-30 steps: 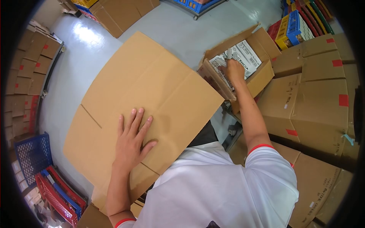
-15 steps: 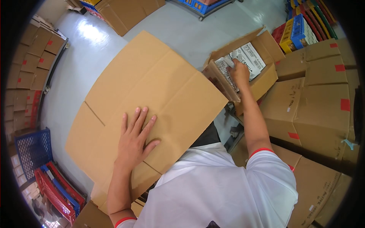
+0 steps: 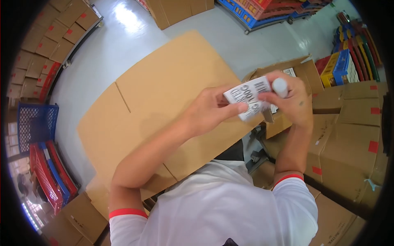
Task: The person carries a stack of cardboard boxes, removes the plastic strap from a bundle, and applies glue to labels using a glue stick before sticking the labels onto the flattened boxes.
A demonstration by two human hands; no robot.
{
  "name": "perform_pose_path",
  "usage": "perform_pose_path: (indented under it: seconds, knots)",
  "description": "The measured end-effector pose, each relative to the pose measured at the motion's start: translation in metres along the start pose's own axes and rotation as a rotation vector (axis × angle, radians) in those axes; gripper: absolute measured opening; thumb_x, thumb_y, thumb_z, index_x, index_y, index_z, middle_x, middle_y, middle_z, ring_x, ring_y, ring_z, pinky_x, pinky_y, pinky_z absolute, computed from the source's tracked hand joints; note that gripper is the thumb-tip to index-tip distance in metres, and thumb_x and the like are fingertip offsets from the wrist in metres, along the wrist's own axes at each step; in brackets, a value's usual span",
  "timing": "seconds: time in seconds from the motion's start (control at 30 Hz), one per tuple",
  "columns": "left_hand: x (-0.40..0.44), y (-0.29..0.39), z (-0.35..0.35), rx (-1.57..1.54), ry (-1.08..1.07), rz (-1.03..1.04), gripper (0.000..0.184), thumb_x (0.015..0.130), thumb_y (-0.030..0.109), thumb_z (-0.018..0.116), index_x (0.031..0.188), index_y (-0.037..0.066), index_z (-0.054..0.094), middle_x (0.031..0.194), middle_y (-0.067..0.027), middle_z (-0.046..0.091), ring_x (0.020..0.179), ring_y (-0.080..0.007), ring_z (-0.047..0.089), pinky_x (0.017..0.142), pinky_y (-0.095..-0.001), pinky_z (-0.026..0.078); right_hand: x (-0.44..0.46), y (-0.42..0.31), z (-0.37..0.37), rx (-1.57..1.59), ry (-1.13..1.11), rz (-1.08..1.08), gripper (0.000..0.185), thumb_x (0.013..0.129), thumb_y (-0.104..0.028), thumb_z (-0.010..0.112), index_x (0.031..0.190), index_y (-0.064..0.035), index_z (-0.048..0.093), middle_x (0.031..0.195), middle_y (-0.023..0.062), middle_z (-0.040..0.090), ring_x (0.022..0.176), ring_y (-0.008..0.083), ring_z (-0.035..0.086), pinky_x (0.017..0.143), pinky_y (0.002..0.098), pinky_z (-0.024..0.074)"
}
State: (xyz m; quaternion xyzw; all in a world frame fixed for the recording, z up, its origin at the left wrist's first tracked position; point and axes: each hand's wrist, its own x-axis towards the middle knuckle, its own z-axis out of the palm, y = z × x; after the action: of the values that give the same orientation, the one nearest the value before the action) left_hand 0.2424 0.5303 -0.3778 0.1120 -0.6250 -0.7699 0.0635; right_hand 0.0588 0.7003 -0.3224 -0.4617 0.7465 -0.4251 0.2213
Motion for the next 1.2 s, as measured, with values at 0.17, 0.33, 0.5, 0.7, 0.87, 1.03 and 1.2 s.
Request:
perform_pose_path:
  seconds: [0.17, 0.33, 0.5, 0.7, 0.87, 1.03, 1.2]
  knots:
    - [0.005, 0.0, -0.006, -0.08, 0.046, -0.12, 0.027, 0.101, 0.02, 0.066, 0.113, -0.001, 0.075, 0.093, -0.0083, 0.078, 0.082, -0.0113, 0.072, 0.07, -0.0269, 0.058, 0.013, -0.025, 0.029, -0.333, 0.098, -0.304, 0.071, 0.07, 0.001, 0.08, 0.137, -0.0185, 0.066, 0.103, 0.0086, 0.072, 0.081, 0.0256, 0.07, 0.072, 0.0333, 0.0576]
    - [0.0, -0.008, -0.018, -0.077, 0.084, -0.158, 0.028, 0.1, 0.024, 0.068, 0.112, -0.001, 0.075, 0.093, -0.0092, 0.078, 0.082, -0.0135, 0.073, 0.068, -0.028, 0.059, 0.018, -0.012, 0.037, -0.501, 0.06, -0.466, 0.073, 0.068, -0.001, 0.08, 0.137, -0.0194, 0.066, 0.105, 0.0074, 0.072, 0.08, 0.0255, 0.071, 0.068, 0.0347, 0.0581]
    - [0.002, -0.014, -0.023, -0.078, 0.099, -0.18, 0.029, 0.099, 0.024, 0.07, 0.11, -0.002, 0.074, 0.092, -0.0111, 0.078, 0.081, -0.0143, 0.074, 0.068, -0.0283, 0.06, 0.017, -0.007, 0.045, -0.552, 0.095, -0.504, 0.068, 0.067, -0.001, 0.077, 0.132, -0.0152, 0.069, 0.106, 0.0049, 0.073, 0.08, 0.024, 0.072, 0.065, 0.0341, 0.058]
    - [0.004, -0.022, -0.023, -0.112, 0.135, -0.214, 0.029, 0.099, 0.025, 0.07, 0.107, -0.003, 0.074, 0.09, -0.0125, 0.077, 0.076, -0.0154, 0.073, 0.062, -0.0264, 0.059, 0.012, 0.008, 0.047, -0.602, 0.137, -0.559, 0.061, 0.064, 0.004, 0.073, 0.122, -0.013, 0.072, 0.107, 0.0059, 0.074, 0.08, 0.0263, 0.073, 0.064, 0.036, 0.0573]
    - [0.002, -0.028, -0.022, -0.109, 0.148, -0.186, 0.031, 0.099, 0.024, 0.07, 0.112, -0.004, 0.071, 0.094, -0.0135, 0.077, 0.079, -0.0168, 0.074, 0.065, -0.0265, 0.06, 0.012, 0.006, 0.056, -0.225, 0.103, -0.223, 0.037, 0.075, 0.001, 0.077, 0.11, -0.0069, 0.073, 0.094, 0.0076, 0.074, 0.076, 0.0182, 0.07, 0.065, 0.0326, 0.0551]
    - [0.0, -0.029, -0.014, -0.07, 0.1, -0.076, 0.036, 0.101, 0.023, 0.067, 0.128, -0.001, 0.067, 0.108, -0.0132, 0.076, 0.089, -0.0167, 0.072, 0.078, -0.0307, 0.059, 0.005, 0.021, 0.031, 0.033, 0.143, 0.017, 0.023, 0.087, -0.005, 0.078, 0.108, -0.0005, 0.072, 0.084, 0.0039, 0.072, 0.076, 0.0091, 0.064, 0.068, 0.0278, 0.0525]
    - [0.001, -0.05, -0.026, 0.099, 0.048, -0.027, 0.041, 0.106, 0.025, 0.06, 0.142, 0.004, 0.059, 0.12, -0.0131, 0.072, 0.098, -0.0186, 0.071, 0.084, -0.032, 0.057, -0.011, 0.067, -0.092, -0.007, 0.336, 0.271, 0.022, 0.089, -0.004, 0.076, 0.108, 0.0049, 0.071, 0.091, 0.0042, 0.073, 0.082, 0.0095, 0.065, 0.074, 0.0263, 0.0523]
